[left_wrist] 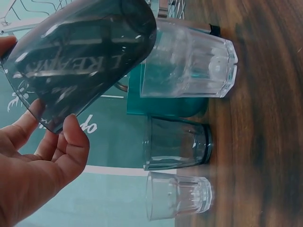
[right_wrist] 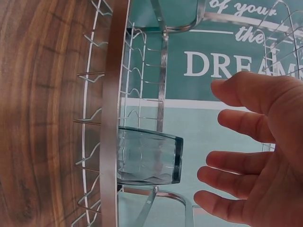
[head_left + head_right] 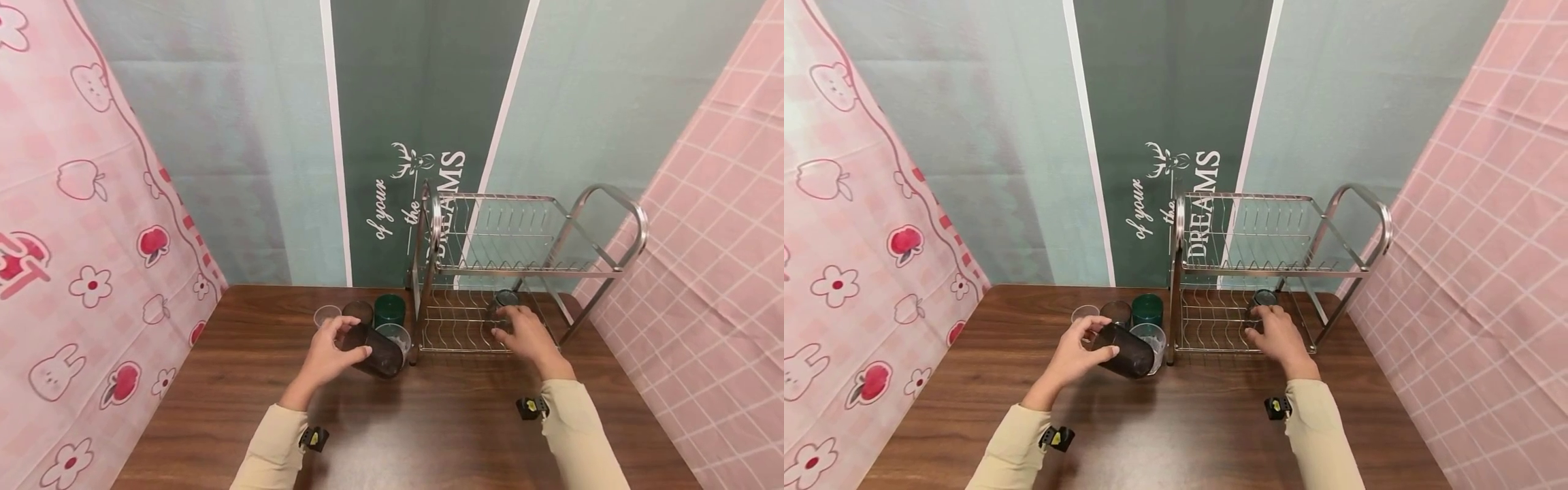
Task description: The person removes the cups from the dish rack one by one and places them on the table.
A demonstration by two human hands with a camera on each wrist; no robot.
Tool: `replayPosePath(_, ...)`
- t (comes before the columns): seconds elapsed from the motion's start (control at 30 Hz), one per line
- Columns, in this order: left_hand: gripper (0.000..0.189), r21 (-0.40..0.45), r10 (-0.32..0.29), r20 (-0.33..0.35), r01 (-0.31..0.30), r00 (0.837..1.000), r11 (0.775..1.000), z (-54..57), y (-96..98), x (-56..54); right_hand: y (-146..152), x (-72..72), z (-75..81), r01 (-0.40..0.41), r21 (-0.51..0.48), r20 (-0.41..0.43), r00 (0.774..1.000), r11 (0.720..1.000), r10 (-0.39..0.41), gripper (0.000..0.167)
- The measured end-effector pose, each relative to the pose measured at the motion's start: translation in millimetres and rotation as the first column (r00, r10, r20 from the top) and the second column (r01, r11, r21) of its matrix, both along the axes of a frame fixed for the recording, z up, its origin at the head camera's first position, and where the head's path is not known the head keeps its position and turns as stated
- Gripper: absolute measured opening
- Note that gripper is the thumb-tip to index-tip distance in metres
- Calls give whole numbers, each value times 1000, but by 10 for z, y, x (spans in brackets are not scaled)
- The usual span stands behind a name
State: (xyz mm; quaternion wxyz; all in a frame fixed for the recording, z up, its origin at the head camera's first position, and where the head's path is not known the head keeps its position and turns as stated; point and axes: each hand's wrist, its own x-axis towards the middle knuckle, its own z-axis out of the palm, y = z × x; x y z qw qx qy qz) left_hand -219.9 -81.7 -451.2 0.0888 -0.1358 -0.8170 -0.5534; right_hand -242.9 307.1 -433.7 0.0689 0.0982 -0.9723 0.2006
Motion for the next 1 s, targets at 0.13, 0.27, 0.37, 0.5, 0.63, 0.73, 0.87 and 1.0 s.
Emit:
replayPosePath(0.13,48,-17,-5,-4,5,1000,1000,34,-26,-15,11,-25,30,-2,3,-9,1000,1000,2,41)
replayPosePath(0.27,48,-46,7,-26,-8,1000,999,67,-45,-8,21,-59,39,-7,14,-26,1000,1000,8,41)
replayPosePath(0.37,48,-64,15,-40,-18,999,998,77,-61,-7,25,-86,33,-4,22,-22,1000,1000,4,42)
replayPosePath(0.5,49,-83,28,-51,-32,998,996,77,-79,-22,26,-113,14,8,27,-14,1000,1000,-8,42)
replayPosePath(0.63,51,-90,44,-53,-48,998,995,84,-103,-42,23,-147,-19,13,20,-10,1000,1000,-13,42)
replayPosePath(0.73,52,-100,52,-48,-57,997,993,92,-121,-56,28,-173,-43,18,17,-8,1000,1000,-18,43)
replayPosePath(0.87,54,-129,68,-53,-74,996,989,102,-140,-59,24,-179,-69,34,26,-26,999,999,-33,44)
replayPosePath(1.0,56,-156,90,-76,-101,993,983,98,-152,-69,2,-192,-111,55,43,-55,997,998,-52,46)
